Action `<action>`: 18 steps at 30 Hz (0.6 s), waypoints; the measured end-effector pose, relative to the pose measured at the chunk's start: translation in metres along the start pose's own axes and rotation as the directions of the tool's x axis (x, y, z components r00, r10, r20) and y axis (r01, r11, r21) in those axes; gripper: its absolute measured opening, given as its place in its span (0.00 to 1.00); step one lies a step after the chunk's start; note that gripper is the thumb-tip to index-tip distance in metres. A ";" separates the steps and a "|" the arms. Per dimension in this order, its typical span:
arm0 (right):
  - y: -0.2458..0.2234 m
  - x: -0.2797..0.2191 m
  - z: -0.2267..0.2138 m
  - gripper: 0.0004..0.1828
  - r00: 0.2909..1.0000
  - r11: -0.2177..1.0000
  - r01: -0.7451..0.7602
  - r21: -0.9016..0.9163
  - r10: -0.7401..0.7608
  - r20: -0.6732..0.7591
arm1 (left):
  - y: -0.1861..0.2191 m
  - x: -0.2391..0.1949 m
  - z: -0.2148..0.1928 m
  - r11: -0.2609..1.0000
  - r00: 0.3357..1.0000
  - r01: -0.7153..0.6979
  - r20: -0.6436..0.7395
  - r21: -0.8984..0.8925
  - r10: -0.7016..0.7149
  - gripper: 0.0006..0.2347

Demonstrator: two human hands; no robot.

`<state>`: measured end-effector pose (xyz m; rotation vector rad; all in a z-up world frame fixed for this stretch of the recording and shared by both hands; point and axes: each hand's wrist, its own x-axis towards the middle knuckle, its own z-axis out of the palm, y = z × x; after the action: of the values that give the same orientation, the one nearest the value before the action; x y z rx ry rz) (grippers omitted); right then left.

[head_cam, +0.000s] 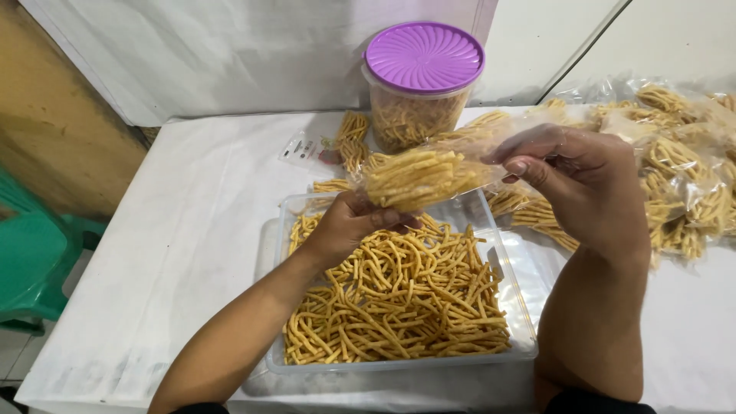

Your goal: Packaging fried snack sticks into small plastic bags from a large tray

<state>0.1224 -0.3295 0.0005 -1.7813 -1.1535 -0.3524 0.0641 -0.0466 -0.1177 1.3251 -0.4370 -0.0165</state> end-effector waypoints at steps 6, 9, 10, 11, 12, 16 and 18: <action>-0.005 0.001 -0.002 0.05 0.995 0.999 -0.039 0.000 0.039 0.093 | 0.021 -0.005 -0.021 0.846 0.917 0.314 0.367 -0.430 -0.154 0.42; -0.010 0.008 0.008 0.02 0.977 0.995 -0.104 0.012 0.100 0.188 | 0.007 0.001 -0.023 0.865 0.855 0.440 0.407 -0.242 -0.321 0.43; -0.007 0.008 0.011 0.02 0.977 0.994 -0.105 0.013 0.100 0.189 | 0.016 0.001 -0.008 0.864 0.855 0.441 0.406 -0.242 -0.322 0.43; -0.005 0.008 0.015 0.04 0.970 0.990 -0.139 -0.025 0.141 0.200 | 0.025 0.000 0.007 0.868 0.848 0.495 0.245 -0.042 -0.471 0.42; -0.001 0.008 0.018 0.08 0.961 0.983 -0.172 -0.064 0.182 0.209 | 0.035 0.000 0.022 0.814 0.817 0.561 0.054 0.149 -0.573 0.42; 0.010 0.005 0.018 0.14 0.939 0.917 -0.286 -0.280 0.326 0.110 | 0.020 -0.003 0.019 0.838 0.859 0.505 -0.028 0.205 -0.511 0.26; 0.014 0.003 0.016 0.12 0.939 0.909 -0.311 -0.277 0.339 0.057 | 0.019 -0.006 0.012 0.905 0.904 0.425 0.057 -0.028 -0.423 0.19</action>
<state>0.1318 -0.3156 -0.0133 -2.2114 -0.8854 -0.2217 0.0508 -0.0519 -0.0997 1.3607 -0.1801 -0.4211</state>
